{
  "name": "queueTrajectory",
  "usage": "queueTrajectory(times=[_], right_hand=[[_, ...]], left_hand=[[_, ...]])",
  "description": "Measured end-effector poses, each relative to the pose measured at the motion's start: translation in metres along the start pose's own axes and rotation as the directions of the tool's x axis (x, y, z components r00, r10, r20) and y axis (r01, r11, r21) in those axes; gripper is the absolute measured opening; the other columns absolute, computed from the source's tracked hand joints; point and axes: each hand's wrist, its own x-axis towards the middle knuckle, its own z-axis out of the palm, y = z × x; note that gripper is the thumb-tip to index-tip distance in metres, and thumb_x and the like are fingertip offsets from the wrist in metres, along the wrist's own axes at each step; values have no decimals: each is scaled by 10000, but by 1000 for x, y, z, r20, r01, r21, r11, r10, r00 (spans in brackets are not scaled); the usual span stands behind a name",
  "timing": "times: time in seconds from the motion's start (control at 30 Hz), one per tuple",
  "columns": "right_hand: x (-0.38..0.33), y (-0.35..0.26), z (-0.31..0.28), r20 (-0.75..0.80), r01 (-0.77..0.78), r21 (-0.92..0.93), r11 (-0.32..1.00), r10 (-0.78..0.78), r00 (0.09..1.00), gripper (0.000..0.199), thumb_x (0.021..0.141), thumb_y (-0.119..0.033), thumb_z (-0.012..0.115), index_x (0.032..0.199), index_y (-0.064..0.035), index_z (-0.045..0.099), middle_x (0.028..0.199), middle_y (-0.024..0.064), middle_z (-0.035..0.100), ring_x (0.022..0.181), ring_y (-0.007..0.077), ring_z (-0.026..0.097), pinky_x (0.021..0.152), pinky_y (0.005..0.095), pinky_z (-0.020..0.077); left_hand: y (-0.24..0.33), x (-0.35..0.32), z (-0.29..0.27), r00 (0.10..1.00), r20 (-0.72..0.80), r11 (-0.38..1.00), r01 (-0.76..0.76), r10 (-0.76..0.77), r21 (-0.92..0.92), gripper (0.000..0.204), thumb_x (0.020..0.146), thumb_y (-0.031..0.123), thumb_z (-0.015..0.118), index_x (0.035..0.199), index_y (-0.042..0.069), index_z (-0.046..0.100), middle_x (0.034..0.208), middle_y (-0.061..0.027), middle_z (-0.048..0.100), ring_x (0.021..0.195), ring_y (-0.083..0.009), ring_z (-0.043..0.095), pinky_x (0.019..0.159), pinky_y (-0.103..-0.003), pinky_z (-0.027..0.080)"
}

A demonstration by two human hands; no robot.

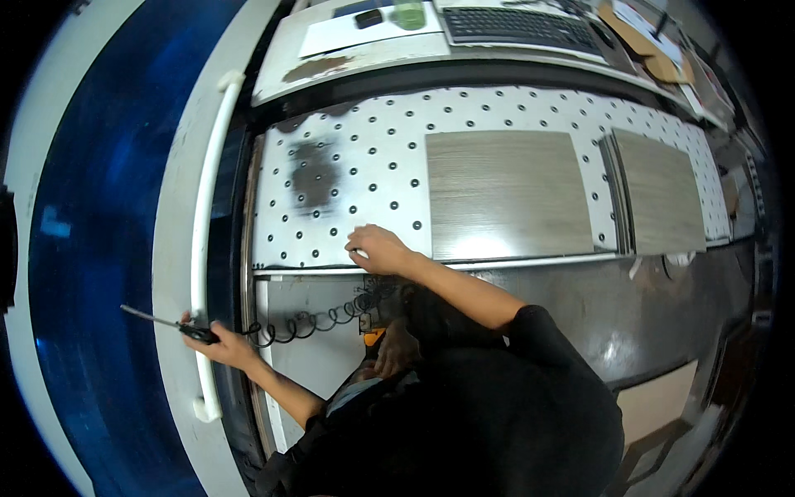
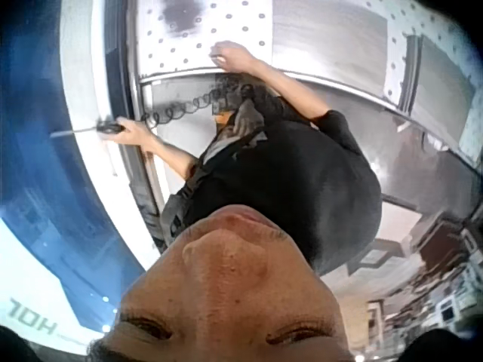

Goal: The person repeatedly picks up rectangular wood-look panels from a stack and places them onto a perforated metal worktable. They use a handheld air gun to blow dust off the panels and the table surface before arranging the panels in a row. The person continues this cycle of picking, blowing, and placing panels throughout the clip.

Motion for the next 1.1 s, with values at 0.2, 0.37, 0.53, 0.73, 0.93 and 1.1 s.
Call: queueTrajectory(times=[0.2, 0.37, 0.53, 0.73, 0.93, 1.1], right_hand=[[-62, 26, -65, -503, -135, 656, 742, 564, 655, 193, 971, -119, 588, 1075, -1, 701, 888, 58, 734, 808, 109, 662, 746, 263, 528], [-135, 68, -111, -704, -141, 612, 778, 617, 351, 235, 1026, -197, 573, 1011, 2, 698, 833, 31, 689, 788, 88, 624, 728, 246, 508], [-174, 62, -122, -620, -339, 629, 699, 715, 324, 198, 1003, -181, 611, 1003, 2, 688, 773, 12, 649, 722, 87, 596, 681, 224, 485], [-106, -55, -108, -119, -243, 338, 909, 297, 947, 1191, 707, -183, 840, 1590, -31, 55, 1635, 246, 113, 1525, 372, 127, 1234, 438, 161], [-76, -29, -57, -570, -89, 423, 902, 341, 748, 793, 850, -68, 673, 1521, 3, 258, 1275, 200, 550, 1173, 315, 579, 1017, 398, 446], [-99, -15, -103, -148, -62, 952, 300, 628, 764, 462, 888, -46, 554, 1343, 15, 501, 714, 25, 566, 563, 115, 560, 539, 270, 503]], left_hand=[[26, -86, 101, 317, 948, 958, 270, 5, -95, 466, 948, 414, 639, 1072, -35, 636, 848, -198, 650, 791, -366, 603, 835, -409, 502], [62, -113, 116, -78, 988, 952, 289, 132, -104, 431, 967, 426, 611, 980, -5, 625, 726, -153, 601, 681, -292, 584, 680, -382, 473], [52, -100, 136, 32, 997, 900, 429, 65, -72, 380, 985, 406, 607, 986, 26, 591, 700, -69, 562, 654, -151, 537, 653, -306, 443], [89, -102, 153, 442, 857, 620, 604, 263, -501, 553, 998, 445, 570, 1312, -6, 505, 1262, -85, 568, 1062, -187, 548, 934, -322, 443], [128, -90, 177, 332, 834, 778, 322, 440, -539, 744, 1018, 497, 493, 1501, -37, 305, 1536, -265, 339, 1489, -400, 223, 1209, -491, 180], [38, -64, 252, 528, 807, 958, -48, 265, -284, 657, 990, 424, 552, 1468, -1, 400, 1496, -269, 406, 1418, -438, 335, 1179, -500, 254]])
